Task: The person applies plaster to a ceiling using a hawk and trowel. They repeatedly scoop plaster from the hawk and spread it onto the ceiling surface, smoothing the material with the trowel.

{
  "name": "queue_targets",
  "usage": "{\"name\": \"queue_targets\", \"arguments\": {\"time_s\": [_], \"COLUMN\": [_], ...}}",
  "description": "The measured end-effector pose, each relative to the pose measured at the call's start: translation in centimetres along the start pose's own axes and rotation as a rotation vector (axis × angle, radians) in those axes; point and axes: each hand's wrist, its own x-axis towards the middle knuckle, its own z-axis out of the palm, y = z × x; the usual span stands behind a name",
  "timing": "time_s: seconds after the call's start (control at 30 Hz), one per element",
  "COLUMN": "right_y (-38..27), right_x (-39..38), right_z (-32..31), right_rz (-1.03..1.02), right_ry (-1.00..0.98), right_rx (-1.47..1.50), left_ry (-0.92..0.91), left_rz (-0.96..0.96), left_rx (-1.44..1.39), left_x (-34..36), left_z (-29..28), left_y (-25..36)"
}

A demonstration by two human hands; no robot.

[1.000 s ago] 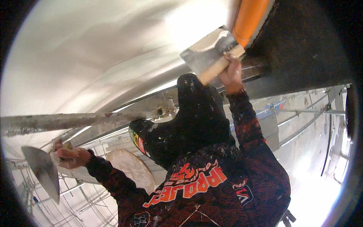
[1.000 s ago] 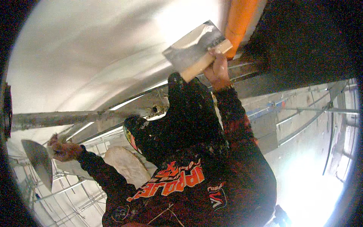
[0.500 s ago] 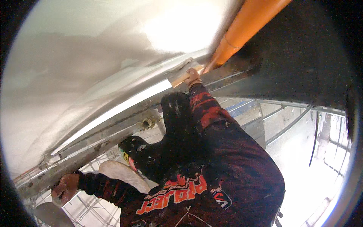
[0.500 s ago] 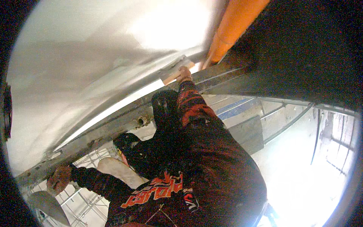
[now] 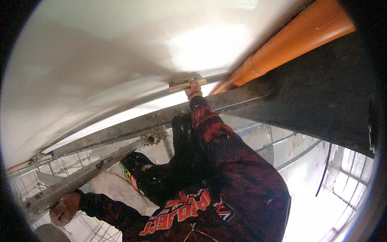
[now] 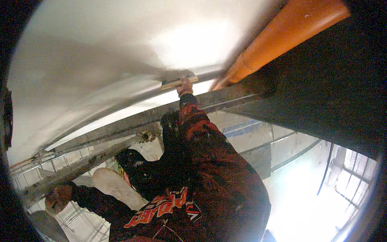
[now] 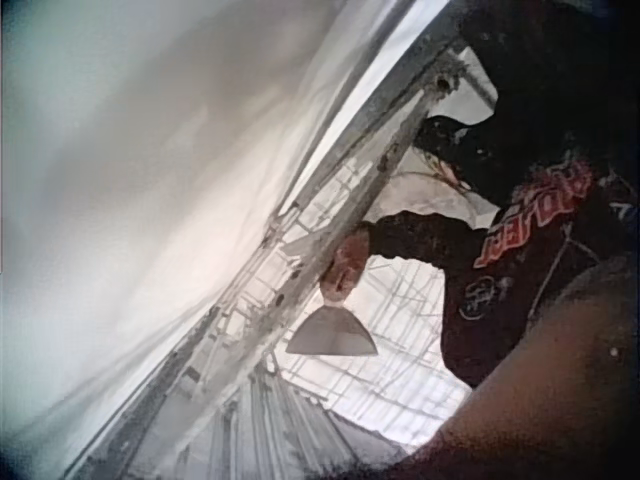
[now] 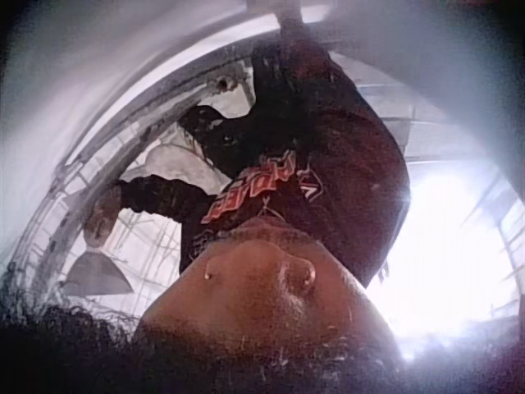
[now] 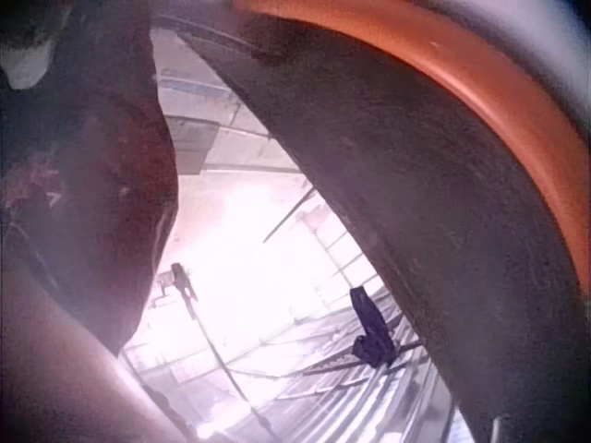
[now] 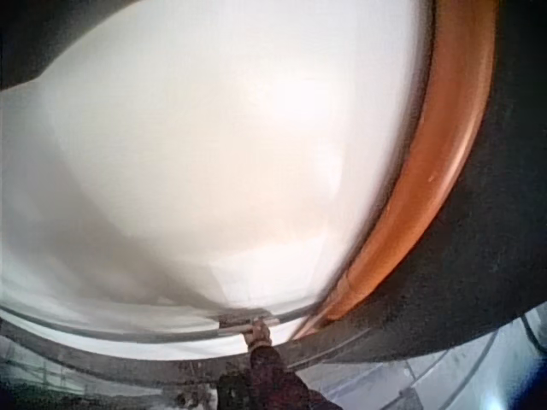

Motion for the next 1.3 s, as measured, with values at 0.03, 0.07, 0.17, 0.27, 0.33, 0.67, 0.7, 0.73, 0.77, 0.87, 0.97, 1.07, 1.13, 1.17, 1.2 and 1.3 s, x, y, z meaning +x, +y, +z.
{"name": "queue_targets", "arguments": {"time_s": [0.03,0.07,0.17,0.27,0.33,0.67,0.7,0.73,0.77,0.87,0.97,1.07,1.13,1.17,1.2,1.3], "right_y": [-0.7,-1.6,-5.2,-9.6,-12.7,-27.5,-26.2,-24.2,-21.5,-11.7,-3.5,0.1,0.4,0.3,0.0,-1.8], "right_x": [0.0,0.0,0.0,-0.1,-0.3,-2.7,-3.7,-4.6,-5.3,-4.7,-1.1,1.5,2.3,2.4,2.4,2.4], "right_z": [-0.7,-1.4,-4.0,-7.5,-10.7,-31.9,-31.6,-30.5,-28.5,-19.6,-10.8,-4.9,-2.4,-1.5,-0.9,-0.9], "right_rz": [-0.035,-0.116,-0.158,-0.161,-0.243,-0.732,-0.935,-0.873,-0.911,-0.399,-0.045,0.109,0.002,0.063,0.007,-0.089], "right_ry": [0.018,0.083,0.133,0.117,0.141,0.604,0.778,0.786,0.926,0.217,-0.159,-0.489,-0.374,-0.317,-0.272,-0.139], "right_rx": [-0.037,0.034,-0.002,0.077,0.093,-0.088,-0.175,-0.166,-0.118,-0.295,-0.243,-0.610,-0.552,-0.496,-0.335,-0.209], "left_ry": [0.042,-0.149,-0.043,0.009,-0.079,-0.133,-0.155,-0.179,-0.239,-0.147,0.012,0.013,-0.010,-0.012,-0.007,-0.043], "left_rz": [0.038,0.135,0.010,-0.035,-0.199,-0.306,-0.300,-0.299,-0.280,-0.237,-0.145,-0.040,-0.037,-0.039,-0.034,-0.034], "left_rx": [0.038,-0.201,-0.021,-0.029,-0.107,-0.390,-0.355,-0.332,-0.302,-0.304,-0.277,-0.213,-0.181,-0.156,-0.129,-0.088], "left_x": [0.0,0.1,-0.2,-0.4,-0.6,-1.3,-1.5,-1.6,-1.6,-1.8,-1.5,-0.7,-0.4,-0.3,-0.3,-0.4], "left_z": [0.0,-0.1,0.2,0.3,0.1,-0.1,-0.2,-0.4,-0.9,-0.3,0.4,0.5,0.5,0.3,0.0,-0.2], "left_y": [-0.5,-0.9,-1.2,-0.3,0.5,0.4,0.0,-0.4,-0.9,-1.8,-1.8,-1.3,-0.8,-0.6,-0.5,-0.3]}}
